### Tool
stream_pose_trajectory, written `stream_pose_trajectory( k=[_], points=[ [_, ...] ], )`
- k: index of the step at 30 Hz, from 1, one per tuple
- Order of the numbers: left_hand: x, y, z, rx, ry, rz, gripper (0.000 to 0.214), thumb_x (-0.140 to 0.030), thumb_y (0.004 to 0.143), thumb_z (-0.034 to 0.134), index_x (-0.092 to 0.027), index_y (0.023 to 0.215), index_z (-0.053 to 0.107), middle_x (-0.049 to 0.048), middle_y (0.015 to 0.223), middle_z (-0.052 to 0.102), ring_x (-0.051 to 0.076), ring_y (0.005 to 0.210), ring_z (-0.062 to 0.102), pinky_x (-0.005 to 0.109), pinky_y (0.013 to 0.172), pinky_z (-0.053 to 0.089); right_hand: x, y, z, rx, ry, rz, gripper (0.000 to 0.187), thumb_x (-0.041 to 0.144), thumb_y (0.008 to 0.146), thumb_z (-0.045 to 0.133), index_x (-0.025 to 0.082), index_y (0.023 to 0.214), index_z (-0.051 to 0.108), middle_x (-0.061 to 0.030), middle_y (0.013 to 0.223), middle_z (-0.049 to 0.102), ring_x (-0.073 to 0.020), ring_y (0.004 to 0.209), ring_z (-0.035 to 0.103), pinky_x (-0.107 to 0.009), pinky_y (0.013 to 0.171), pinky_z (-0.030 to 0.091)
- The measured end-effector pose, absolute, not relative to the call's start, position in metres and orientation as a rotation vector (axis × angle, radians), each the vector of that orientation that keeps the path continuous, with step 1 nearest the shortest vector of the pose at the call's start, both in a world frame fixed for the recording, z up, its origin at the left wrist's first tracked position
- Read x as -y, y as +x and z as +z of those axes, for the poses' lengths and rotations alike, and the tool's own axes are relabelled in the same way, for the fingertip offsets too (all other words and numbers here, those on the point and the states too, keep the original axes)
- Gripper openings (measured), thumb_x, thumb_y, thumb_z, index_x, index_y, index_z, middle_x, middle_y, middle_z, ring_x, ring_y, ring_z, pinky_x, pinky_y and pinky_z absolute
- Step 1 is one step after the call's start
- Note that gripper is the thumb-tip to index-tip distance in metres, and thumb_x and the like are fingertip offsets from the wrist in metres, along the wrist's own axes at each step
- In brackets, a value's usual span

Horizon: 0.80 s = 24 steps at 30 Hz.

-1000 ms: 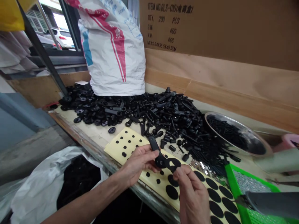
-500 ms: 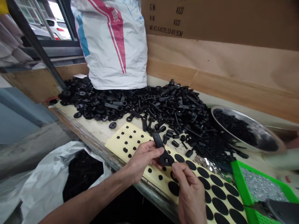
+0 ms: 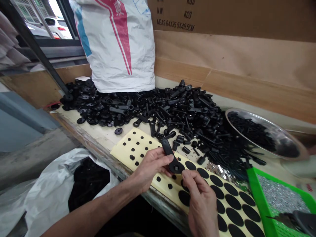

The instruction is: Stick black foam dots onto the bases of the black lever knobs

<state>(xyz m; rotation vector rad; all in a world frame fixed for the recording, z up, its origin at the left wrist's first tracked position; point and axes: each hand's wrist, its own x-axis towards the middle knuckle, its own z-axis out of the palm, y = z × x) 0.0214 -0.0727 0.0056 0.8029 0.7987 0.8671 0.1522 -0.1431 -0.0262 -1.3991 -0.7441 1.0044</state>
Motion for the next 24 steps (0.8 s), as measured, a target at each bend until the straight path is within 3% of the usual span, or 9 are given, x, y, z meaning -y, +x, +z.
stream_pose_trajectory(
  k=[7,24],
  points=[
    [0.0728,0.0207,0.003,-0.783,0.823,0.871,0.03,-0.036,0.079,0.071,-0.011,0.096,0.066,0.0092,0.089,0.068,0.013,0.069,0.061,0.021,0.058,0.051,0.1427,0.1512,-0.0263,0.726,-1.368,1.032,0.024,0.041,0.077,0.072,0.02,0.071,0.061,0.0022,0.071,0.053,-0.0146,0.071,0.048,-0.025,0.067,0.039],
    [0.0734,0.0207,-0.0006,-0.773,0.851,0.887,0.028,-0.037,0.081,0.069,-0.013,0.095,0.068,0.0081,0.089,0.069,0.013,0.071,0.06,0.021,0.06,0.049,0.1422,0.1519,-0.0296,0.839,-1.432,0.952,0.025,0.043,0.082,0.067,0.021,0.072,0.06,0.0031,0.073,0.05,-0.0135,0.071,0.044,-0.025,0.065,0.034]
  ],
)
